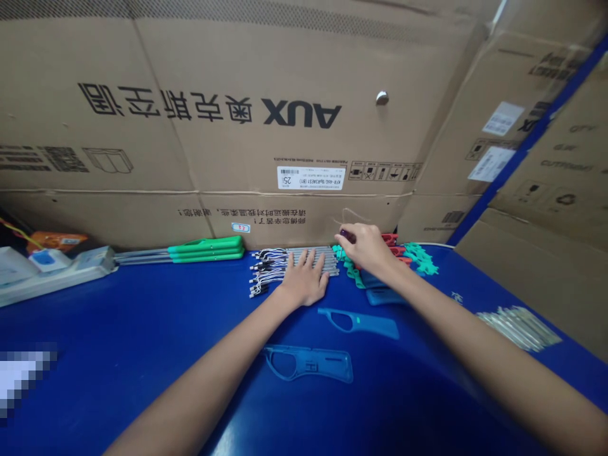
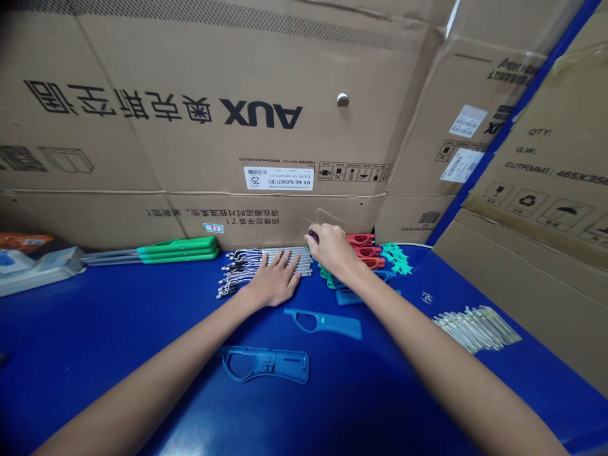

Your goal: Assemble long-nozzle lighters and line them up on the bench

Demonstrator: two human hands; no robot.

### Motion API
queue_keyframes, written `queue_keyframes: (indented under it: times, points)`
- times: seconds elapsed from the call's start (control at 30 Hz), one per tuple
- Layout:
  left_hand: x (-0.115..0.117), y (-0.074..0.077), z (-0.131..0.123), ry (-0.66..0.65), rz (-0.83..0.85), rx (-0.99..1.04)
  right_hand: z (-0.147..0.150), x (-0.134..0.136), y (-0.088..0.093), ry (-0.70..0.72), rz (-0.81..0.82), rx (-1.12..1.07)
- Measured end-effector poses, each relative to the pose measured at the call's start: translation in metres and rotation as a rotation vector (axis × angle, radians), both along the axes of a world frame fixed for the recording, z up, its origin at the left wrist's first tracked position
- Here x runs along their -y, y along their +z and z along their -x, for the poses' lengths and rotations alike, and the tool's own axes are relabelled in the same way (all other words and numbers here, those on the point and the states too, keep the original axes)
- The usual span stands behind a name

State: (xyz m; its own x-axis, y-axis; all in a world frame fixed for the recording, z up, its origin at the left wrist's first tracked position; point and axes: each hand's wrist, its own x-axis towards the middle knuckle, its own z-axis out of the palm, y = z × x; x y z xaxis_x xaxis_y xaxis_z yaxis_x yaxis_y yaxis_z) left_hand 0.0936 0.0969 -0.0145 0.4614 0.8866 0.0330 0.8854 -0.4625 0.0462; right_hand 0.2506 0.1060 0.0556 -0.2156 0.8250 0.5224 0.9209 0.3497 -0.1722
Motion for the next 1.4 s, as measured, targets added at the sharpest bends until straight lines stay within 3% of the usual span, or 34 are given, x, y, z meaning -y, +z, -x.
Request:
queue_keyframes:
  times: [0.63,1.4]
  points:
    - [-0.001,-0.003,0.001,-0.004,-0.010,0.023,0.004,-0.021,-0.003,-0.073,-0.018,0.037]
    - [-0.001,-0.003,0.002,-0.011,-0.011,0.038,0.005,-0.021,-0.001,-0.016,0.001,-0.052]
